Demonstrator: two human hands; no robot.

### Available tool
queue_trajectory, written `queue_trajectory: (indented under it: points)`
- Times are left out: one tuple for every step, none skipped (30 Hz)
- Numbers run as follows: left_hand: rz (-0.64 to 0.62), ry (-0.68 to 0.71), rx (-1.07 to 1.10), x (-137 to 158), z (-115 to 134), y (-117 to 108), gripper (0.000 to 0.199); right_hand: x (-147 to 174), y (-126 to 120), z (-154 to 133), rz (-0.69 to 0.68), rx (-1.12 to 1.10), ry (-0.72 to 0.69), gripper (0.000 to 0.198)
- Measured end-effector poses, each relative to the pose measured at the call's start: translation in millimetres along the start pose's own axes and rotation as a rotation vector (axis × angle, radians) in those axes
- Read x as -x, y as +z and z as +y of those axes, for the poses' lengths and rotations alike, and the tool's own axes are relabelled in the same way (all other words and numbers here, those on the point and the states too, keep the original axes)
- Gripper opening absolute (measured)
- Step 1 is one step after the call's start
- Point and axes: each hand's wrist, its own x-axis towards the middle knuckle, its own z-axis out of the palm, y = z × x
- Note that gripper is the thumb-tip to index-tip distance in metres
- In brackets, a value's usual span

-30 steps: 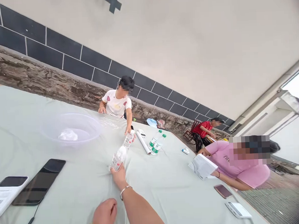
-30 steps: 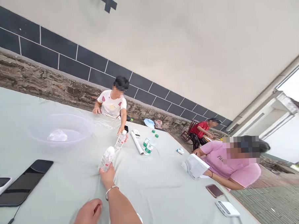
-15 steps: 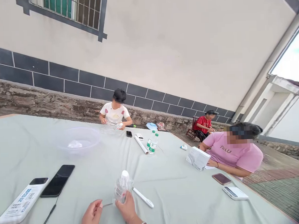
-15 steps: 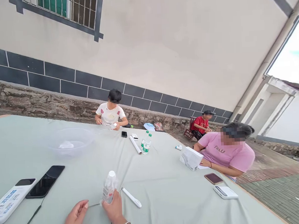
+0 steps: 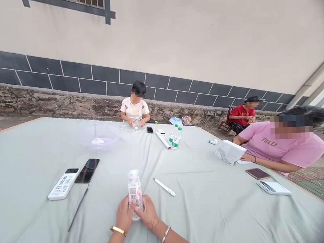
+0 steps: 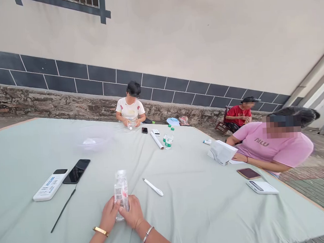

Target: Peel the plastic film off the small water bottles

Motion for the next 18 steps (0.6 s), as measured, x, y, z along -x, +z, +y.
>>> queue_trajectory:
  points:
    - [0.013, -0.019, 0.005, 0, 1, 0, 0.05, 1, 1, 0, -0.007, 0.015, -0.012, 0.052]
    - [0.017, -0.041, 0.008, -1, 3, 0, 0.048, 2, 2, -1, -0.019, 0.031, -0.025, 0.055]
    - [0.02, -0.067, 0.005, -2, 4, 0, 0.047, 2, 3, -1, -0.033, 0.045, -0.039, 0.057]
    - [0.021, -0.097, -0.006, -3, 5, 0, 0.044, 2, 3, -1, -0.045, 0.058, -0.054, 0.058]
    - [0.022, -0.126, -0.028, -4, 6, 0, 0.041, 2, 2, -1, -0.064, 0.066, -0.07, 0.058]
    - [0.029, -0.154, -0.06, -5, 8, 1, 0.038, 1, -2, 0, -0.087, 0.064, -0.088, 0.056]
    - [0.043, -0.181, -0.096, -7, 9, 2, 0.036, 0, -7, 0, -0.107, 0.056, -0.102, 0.053]
    - [0.058, -0.206, -0.133, -8, 11, 4, 0.035, -3, -15, 2, -0.106, 0.05, -0.102, 0.049]
    - [0.068, -0.235, -0.17, -9, 14, 5, 0.035, -6, -25, 4, -0.079, 0.061, -0.082, 0.044]
    - [0.074, -0.269, -0.215, -10, 17, 7, 0.035, -10, -36, 8, -0.035, 0.092, -0.045, 0.039]
    - [0.078, -0.304, -0.274, -12, 20, 10, 0.037, -14, -49, 12, 0.042, 0.159, 0.026, 0.034]
    - [0.081, -0.334, -0.348, -13, 24, 11, 0.038, -18, -61, 18, 0.11, 0.255, 0.117, 0.032]
    - [0.083, -0.356, -0.43, -14, 27, 13, 0.04, -21, -73, 24, 0.153, 0.358, 0.218, 0.032]
    - [0.084, -0.371, -0.511, -15, 30, 14, 0.042, -23, -83, 31, 0.161, 0.456, 0.315, 0.034]
    - [0.081, -0.38, -0.577, -16, 33, 15, 0.043, -24, -91, 38, 0.132, 0.534, 0.398, 0.035]
    - [0.072, -0.386, -0.622, -16, 35, 15, 0.045, -24, -97, 45, 0.081, 0.589, 0.459, 0.034]
    - [0.058, -0.394, -0.642, -17, 37, 15, 0.046, -22, -101, 50, 0.023, 0.62, 0.496, 0.031]
    - [0.042, -0.403, -0.643, -17, 38, 15, 0.047, -19, -103, 55, -0.026, 0.632, 0.511, 0.026]
